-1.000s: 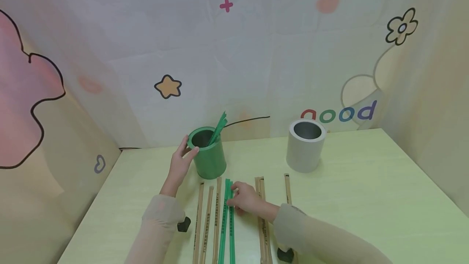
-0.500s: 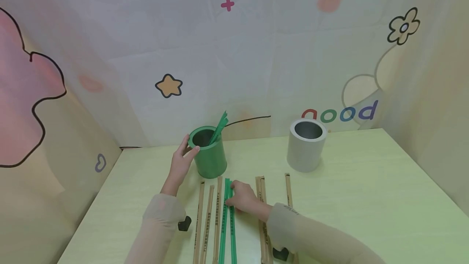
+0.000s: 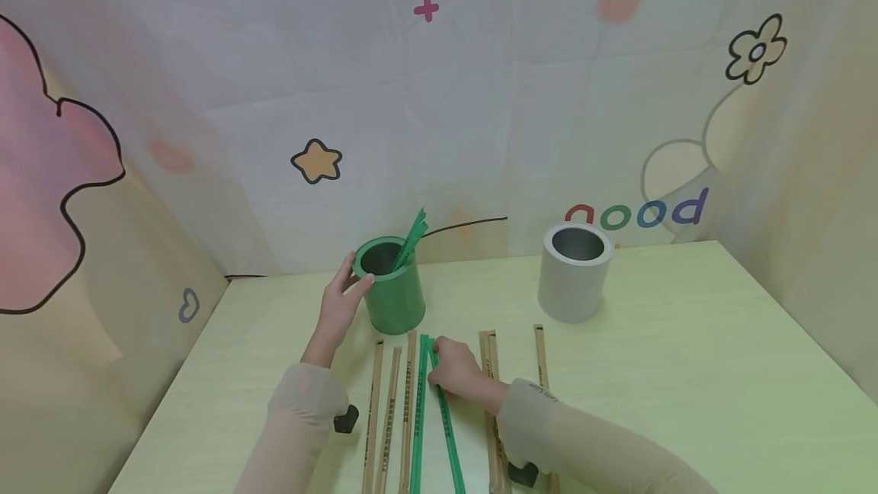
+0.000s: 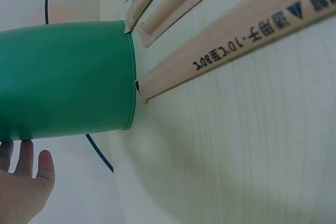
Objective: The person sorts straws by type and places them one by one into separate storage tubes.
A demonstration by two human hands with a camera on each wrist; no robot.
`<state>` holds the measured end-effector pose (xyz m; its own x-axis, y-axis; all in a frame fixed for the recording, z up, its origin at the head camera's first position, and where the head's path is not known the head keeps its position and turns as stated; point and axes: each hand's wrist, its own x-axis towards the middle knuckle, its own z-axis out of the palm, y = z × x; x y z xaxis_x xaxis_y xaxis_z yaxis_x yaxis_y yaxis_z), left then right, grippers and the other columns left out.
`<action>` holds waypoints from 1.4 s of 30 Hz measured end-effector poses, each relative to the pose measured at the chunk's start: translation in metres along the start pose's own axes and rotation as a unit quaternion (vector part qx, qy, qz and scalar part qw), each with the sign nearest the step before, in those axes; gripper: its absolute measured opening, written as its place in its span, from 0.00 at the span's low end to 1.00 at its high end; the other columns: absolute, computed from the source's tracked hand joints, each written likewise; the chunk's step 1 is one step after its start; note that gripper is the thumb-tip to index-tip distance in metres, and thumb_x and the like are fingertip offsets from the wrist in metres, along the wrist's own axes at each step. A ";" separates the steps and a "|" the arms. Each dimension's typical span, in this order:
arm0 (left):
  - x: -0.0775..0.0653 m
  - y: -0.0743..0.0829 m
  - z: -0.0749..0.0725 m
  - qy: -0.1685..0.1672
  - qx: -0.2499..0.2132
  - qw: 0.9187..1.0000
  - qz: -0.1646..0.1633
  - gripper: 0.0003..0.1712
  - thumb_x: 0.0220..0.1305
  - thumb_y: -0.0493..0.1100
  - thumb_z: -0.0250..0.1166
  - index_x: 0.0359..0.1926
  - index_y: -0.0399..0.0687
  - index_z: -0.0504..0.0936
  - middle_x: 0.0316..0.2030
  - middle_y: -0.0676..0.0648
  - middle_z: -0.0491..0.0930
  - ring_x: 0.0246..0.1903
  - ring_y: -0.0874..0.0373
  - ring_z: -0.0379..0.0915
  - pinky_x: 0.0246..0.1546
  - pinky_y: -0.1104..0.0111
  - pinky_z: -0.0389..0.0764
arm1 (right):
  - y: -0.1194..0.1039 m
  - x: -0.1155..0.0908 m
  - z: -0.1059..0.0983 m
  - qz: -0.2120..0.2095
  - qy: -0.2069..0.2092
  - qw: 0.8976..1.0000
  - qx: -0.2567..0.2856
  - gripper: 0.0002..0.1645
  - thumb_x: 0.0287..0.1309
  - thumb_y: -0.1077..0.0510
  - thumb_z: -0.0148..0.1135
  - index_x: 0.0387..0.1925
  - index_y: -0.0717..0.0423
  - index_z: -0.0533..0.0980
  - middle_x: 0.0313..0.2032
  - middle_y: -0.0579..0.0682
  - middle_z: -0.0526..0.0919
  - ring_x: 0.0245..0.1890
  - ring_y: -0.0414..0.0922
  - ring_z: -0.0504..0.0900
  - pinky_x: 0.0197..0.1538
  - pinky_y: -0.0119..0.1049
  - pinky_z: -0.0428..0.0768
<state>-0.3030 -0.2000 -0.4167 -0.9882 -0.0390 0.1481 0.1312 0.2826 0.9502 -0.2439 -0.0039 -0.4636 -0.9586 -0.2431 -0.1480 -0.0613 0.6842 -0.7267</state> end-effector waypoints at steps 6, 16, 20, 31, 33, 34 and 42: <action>0.000 0.000 0.000 -0.001 -0.001 1.000 -0.002 0.39 0.59 0.55 0.55 0.68 0.57 0.48 0.67 0.53 0.49 0.63 0.52 0.53 0.59 0.49 0.58 | -0.003 -0.001 -0.003 -0.007 -0.013 1.000 -0.007 0.15 0.41 0.72 0.58 0.35 0.65 0.68 0.21 0.52 0.72 0.07 0.40 0.68 0.11 0.28 0.69; -0.001 0.002 0.000 0.000 0.001 1.000 -0.006 0.38 0.60 0.54 0.55 0.67 0.59 0.48 0.67 0.53 0.50 0.63 0.52 0.53 0.59 0.49 0.58 | -0.007 -0.001 -0.005 -0.009 -0.012 1.000 -0.021 0.12 0.39 0.74 0.58 0.27 0.61 0.68 0.18 0.51 0.71 0.08 0.41 0.70 0.12 0.30 0.71; -0.001 0.002 0.000 -0.003 0.001 1.000 -0.004 0.38 0.60 0.54 0.55 0.68 0.59 0.48 0.67 0.53 0.49 0.63 0.52 0.53 0.59 0.49 0.58 | -0.006 0.000 -0.006 -0.011 -0.007 1.000 -0.026 0.11 0.40 0.73 0.57 0.28 0.61 0.67 0.19 0.50 0.70 0.08 0.40 0.69 0.12 0.29 0.69; -0.015 0.024 0.001 -0.010 -0.012 1.000 -0.016 0.37 0.62 0.48 0.54 0.68 0.52 0.46 0.68 0.48 0.47 0.63 0.49 0.51 0.60 0.49 0.56 | 0.005 0.001 -0.006 0.014 0.001 1.000 0.017 0.30 0.41 0.69 0.59 0.52 0.69 0.67 0.41 0.61 0.77 0.09 0.39 0.70 0.13 0.28 0.68; -0.016 0.026 0.001 -0.009 -0.011 1.000 -0.015 0.37 0.62 0.48 0.53 0.68 0.52 0.46 0.68 0.48 0.47 0.63 0.49 0.51 0.60 0.49 0.56 | 0.007 0.001 -0.007 0.019 0.001 0.999 0.046 0.30 0.42 0.68 0.59 0.52 0.69 0.67 0.44 0.62 0.76 0.10 0.39 0.71 0.14 0.28 0.70; -0.016 0.027 0.001 -0.009 -0.010 1.000 -0.014 0.37 0.62 0.48 0.53 0.68 0.52 0.46 0.68 0.48 0.47 0.63 0.49 0.51 0.60 0.49 0.56 | 0.008 0.001 -0.007 0.022 0.000 0.998 0.061 0.30 0.43 0.68 0.59 0.52 0.68 0.66 0.44 0.62 0.76 0.11 0.39 0.71 0.15 0.28 0.70; -0.015 0.027 0.002 -0.007 -0.013 1.000 -0.012 0.37 0.62 0.48 0.54 0.68 0.51 0.47 0.68 0.48 0.48 0.63 0.49 0.52 0.59 0.49 0.57 | 0.009 0.001 -0.016 0.031 -0.026 0.984 0.172 0.29 0.45 0.70 0.54 0.54 0.65 0.64 0.31 0.58 0.77 0.13 0.41 0.72 0.16 0.30 0.73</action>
<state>-0.2845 -0.1895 -0.3938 -0.9921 -0.0320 0.1210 0.1087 0.2576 0.9601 -0.2504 0.0130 -0.4591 -0.9412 -0.2499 -0.2273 0.1034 0.4275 -0.8981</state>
